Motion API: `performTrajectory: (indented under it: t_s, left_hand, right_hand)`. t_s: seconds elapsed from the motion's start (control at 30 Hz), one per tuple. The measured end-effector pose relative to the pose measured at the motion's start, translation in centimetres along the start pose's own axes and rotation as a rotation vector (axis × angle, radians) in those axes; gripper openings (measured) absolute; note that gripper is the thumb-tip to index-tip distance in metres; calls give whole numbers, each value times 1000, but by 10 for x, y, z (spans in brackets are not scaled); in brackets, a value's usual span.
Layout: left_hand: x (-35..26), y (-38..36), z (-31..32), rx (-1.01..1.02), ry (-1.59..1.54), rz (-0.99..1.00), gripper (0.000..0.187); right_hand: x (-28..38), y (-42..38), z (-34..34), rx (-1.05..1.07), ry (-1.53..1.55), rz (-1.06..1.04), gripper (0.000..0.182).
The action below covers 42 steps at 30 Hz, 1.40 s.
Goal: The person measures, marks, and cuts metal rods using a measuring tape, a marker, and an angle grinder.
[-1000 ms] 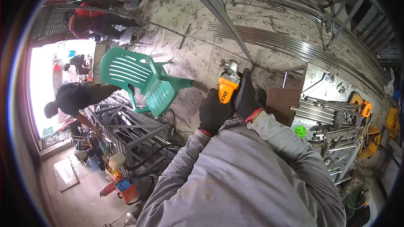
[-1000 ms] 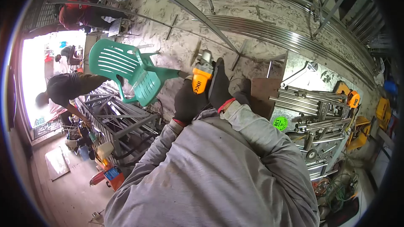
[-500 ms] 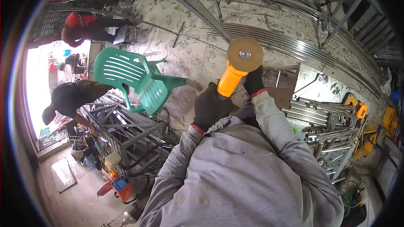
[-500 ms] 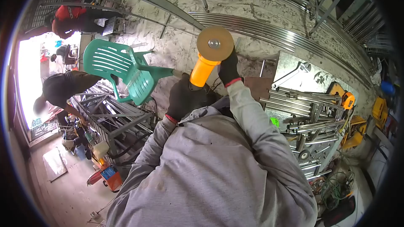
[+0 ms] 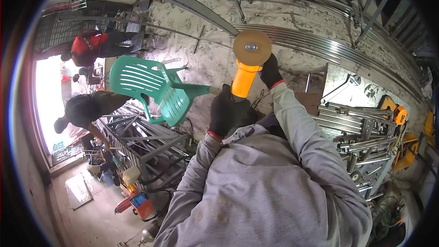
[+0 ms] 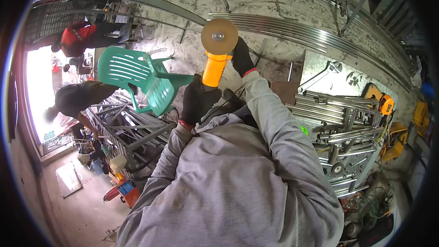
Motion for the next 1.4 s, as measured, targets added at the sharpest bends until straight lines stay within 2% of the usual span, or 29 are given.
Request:
performTrajectory:
  t_s: [0.1, 0.2, 0.3, 0.33, 0.4, 0.5, 0.67, 0.8, 0.87, 1.03, 1.1, 1.13, 1.2, 1.3, 1.4]
  left_hand:
    - [-6, 2, 2, 36, 26, 35, 47]
    - [-10, 3, 2, 16, -30, 39, 42]
    - [-3, 5, 3, 24, -14, 8, 41]
    - [-3, 5, 4, 25, -14, 8, 41]
    - [-2, 3, 6, 45, -52, -6, 42]
    - [-2, 4, 5, 36, -54, -7, 42]
    - [-2, 3, 6, 32, -15, -31, 42]
    - [-6, 1, 4, 29, 57, -37, 43]
    - [-5, 2, 4, 13, 15, -34, 43]
    - [5, -1, 5, 5, -103, -62, 42]
    - [1, -3, 5, 19, -192, -18, 43]
    - [0, -2, 5, 18, -193, -18, 43]
    - [0, 0, 5, 3, 41, -80, 44]
    - [-4, -3, 5, 11, 24, -63, 45]
    - [-6, -2, 5, -8, -16, -73, 44]
  right_hand:
    - [15, 0, 3, 19, -61, -93, 26]
    - [17, 0, 5, 16, 65, 2, 37]
    - [49, -1, 5, -69, -251, -204, 32]
    - [36, 1, 3, -78, 79, -20, 34]
    - [19, 0, 8, -84, 410, 165, 36]
    - [31, 2, 7, -43, 148, 12, 38]
    - [24, 1, 10, -90, 384, 201, 39]
    - [13, 3, 4, -82, 289, 169, 39]
    - [17, 6, 2, -32, 129, 53, 38]
    - [12, 7, 3, -57, 221, 121, 37]
    - [7, 7, 2, -67, 255, 137, 37]
    - [8, 8, 1, -58, 179, 102, 37]
    - [9, 8, 0, -48, 102, 66, 36]
    - [13, 9, 0, -45, 62, 26, 37]
    - [10, 10, 1, -69, 199, 112, 37]
Point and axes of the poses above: each hand's wrist, its own y-axis towards the middle knuckle, its own z-axis out of the palm, x = y × z, the point moved 10 cm from there along y, towards the middle knuckle, and after that the axes turned 13 degrees about -y, right-handed, at the moved point
